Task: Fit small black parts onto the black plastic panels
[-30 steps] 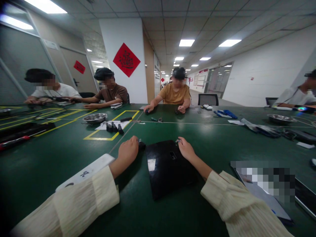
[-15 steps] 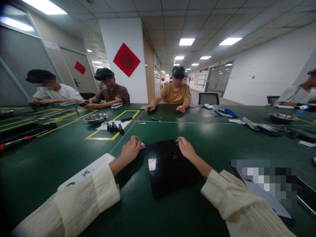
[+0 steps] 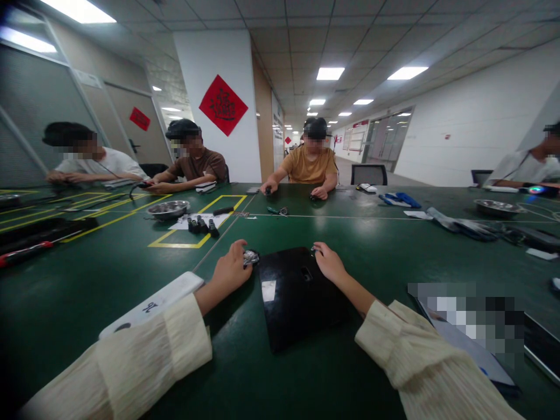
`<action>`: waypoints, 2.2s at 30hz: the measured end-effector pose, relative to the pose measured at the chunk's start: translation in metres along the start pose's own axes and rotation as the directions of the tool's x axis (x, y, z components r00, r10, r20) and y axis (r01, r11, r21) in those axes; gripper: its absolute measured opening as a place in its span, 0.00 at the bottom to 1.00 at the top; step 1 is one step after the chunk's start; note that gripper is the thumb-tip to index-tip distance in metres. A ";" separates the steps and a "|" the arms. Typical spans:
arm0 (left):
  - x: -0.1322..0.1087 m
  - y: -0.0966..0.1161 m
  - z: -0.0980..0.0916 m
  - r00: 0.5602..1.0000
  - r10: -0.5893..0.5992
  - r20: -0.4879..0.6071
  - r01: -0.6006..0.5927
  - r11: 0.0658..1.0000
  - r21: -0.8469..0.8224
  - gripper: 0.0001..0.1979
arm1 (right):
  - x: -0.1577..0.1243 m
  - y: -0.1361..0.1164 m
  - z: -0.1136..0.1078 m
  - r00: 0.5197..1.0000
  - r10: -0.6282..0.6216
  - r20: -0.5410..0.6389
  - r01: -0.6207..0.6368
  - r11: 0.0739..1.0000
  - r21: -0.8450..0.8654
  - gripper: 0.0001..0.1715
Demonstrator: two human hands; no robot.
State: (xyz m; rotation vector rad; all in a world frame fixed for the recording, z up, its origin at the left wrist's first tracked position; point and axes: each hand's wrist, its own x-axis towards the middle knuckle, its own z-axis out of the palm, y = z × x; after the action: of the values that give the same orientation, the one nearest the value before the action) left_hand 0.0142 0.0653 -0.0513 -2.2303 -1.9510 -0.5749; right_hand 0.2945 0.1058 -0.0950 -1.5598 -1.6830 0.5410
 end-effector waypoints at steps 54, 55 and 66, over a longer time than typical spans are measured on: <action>0.007 0.002 0.003 0.992 -0.119 -0.037 0.073 0.795 -0.602 0.22 | -0.001 0.001 0.000 0.998 -0.044 -0.050 0.042 0.999 -0.027 0.21; 0.008 0.004 0.004 0.990 -0.134 -0.042 0.065 0.703 -0.708 0.22 | -0.001 0.000 0.000 0.997 -0.046 -0.057 0.044 0.999 -0.030 0.21; -0.006 0.032 -0.011 0.949 -0.066 0.307 0.295 -0.146 -0.944 0.18 | -0.016 -0.036 -0.012 0.880 -0.394 -0.265 0.338 0.912 -0.233 0.21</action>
State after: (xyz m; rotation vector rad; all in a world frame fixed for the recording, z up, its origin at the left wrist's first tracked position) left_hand 0.0421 0.0510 -0.0386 -2.4315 -2.0812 -3.0062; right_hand 0.2796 0.0818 -0.0650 -1.3135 -1.7569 -0.0544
